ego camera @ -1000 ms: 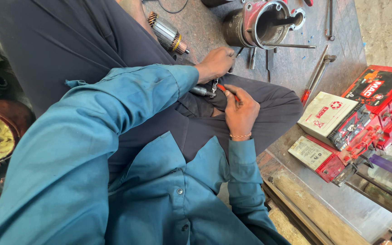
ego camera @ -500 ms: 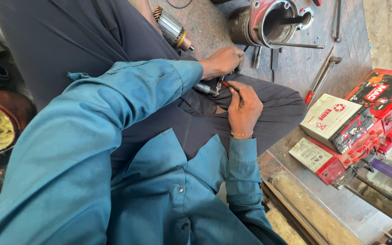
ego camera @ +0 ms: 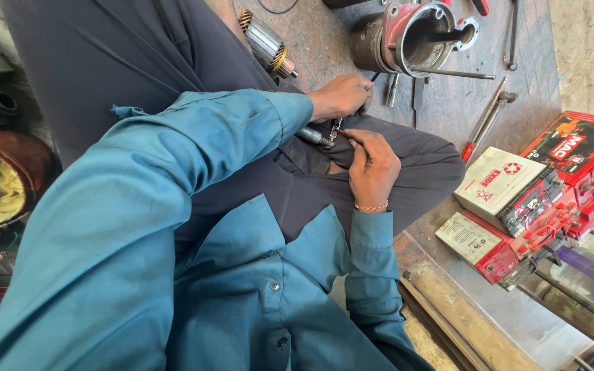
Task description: The person sits cross-legged on the shop floor and works on a starter motor component held in their lap, using a small file to work the metal part and manipulating the armature and housing pieces laid out on the ground beside them.
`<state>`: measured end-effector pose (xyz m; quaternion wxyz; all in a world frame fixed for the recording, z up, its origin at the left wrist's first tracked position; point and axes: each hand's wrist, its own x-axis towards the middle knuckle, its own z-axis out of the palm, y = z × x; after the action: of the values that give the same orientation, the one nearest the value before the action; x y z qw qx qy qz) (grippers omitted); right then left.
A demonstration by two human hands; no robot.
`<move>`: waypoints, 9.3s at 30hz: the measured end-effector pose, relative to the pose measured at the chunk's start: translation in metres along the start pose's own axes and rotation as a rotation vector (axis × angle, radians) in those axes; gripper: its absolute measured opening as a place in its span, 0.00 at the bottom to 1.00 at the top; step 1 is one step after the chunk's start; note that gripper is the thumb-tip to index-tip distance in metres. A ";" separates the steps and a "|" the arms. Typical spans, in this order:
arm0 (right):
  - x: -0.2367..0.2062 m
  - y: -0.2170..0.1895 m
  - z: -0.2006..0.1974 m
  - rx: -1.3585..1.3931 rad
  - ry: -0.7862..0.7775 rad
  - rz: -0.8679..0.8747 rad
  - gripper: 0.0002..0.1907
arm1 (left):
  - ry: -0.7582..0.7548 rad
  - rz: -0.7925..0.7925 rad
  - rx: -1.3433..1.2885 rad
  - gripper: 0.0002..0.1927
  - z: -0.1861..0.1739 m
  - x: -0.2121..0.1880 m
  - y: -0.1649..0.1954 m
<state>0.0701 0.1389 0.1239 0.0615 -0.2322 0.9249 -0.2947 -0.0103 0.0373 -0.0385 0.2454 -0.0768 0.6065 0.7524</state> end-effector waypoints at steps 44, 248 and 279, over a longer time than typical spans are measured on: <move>0.011 0.014 -0.007 -0.013 -0.057 -0.107 0.13 | -0.013 0.002 0.068 0.11 -0.004 -0.004 0.004; 0.013 0.028 -0.010 0.041 -0.090 -0.129 0.08 | -0.225 0.045 -0.056 0.12 -0.007 0.010 -0.002; 0.006 0.034 -0.003 0.193 -0.029 0.054 0.09 | -0.248 0.033 -0.033 0.10 -0.010 0.004 0.002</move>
<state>0.0503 0.1618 0.1066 0.1049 -0.2044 0.8970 -0.3775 -0.0169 0.0287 -0.0406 0.3050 0.0227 0.5602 0.7698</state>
